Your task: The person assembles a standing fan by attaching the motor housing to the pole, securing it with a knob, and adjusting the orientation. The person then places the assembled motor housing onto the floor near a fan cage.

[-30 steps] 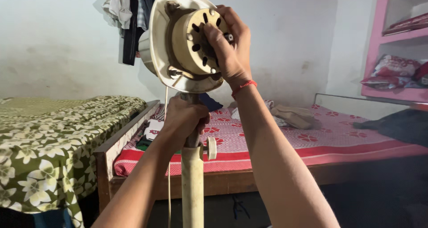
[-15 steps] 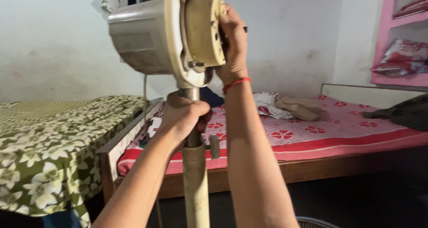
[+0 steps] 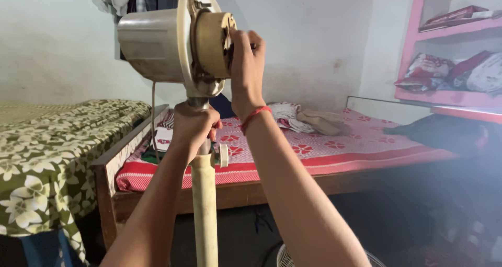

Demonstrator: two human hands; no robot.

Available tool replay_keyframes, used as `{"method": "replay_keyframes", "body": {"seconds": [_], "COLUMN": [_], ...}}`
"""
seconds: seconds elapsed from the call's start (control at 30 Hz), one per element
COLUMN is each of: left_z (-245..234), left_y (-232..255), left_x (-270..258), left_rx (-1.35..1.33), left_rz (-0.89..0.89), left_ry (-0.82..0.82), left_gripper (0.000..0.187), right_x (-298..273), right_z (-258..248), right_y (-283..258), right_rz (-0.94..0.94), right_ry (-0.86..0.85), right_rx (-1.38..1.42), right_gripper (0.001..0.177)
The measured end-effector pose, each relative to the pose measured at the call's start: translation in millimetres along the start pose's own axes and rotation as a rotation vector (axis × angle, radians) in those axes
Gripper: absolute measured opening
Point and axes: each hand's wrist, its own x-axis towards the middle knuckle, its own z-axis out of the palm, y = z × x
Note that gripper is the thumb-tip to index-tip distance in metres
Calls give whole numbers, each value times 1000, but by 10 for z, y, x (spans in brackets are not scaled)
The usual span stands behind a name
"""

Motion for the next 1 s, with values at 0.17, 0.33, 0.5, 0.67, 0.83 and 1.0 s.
{"method": "replay_keyframes", "body": {"seconds": [0.17,0.33,0.5,0.67,0.83,1.0], "left_z": [18,46,21,37,-8,-40], "left_y": [-48,-67,-64,-81,-59,39], "left_x": [59,72,45,62,72,17], "left_rx": [-1,-4,22,-44,-63,-109], "left_rz": [-31,-48,-42,-11,-39,-85], "left_ry": [48,85,68,31,-34,-133], "left_gripper": [12,14,14,11,8,10], "right_x": [-394,-486,-452,-338,-307,-197], "right_z": [327,667,639,603,495,355], "right_y": [-347,-720,-988,-1114,-1016,-809], "right_rz": [-789,-321,-92,44,-72,-250], "right_ry": [313,-71,-211,-326,-315,-308], "right_rx": [-942,-1455,-1553,-1564,-1410,-1399], "right_gripper": [112,128,146,136,121,102]}}
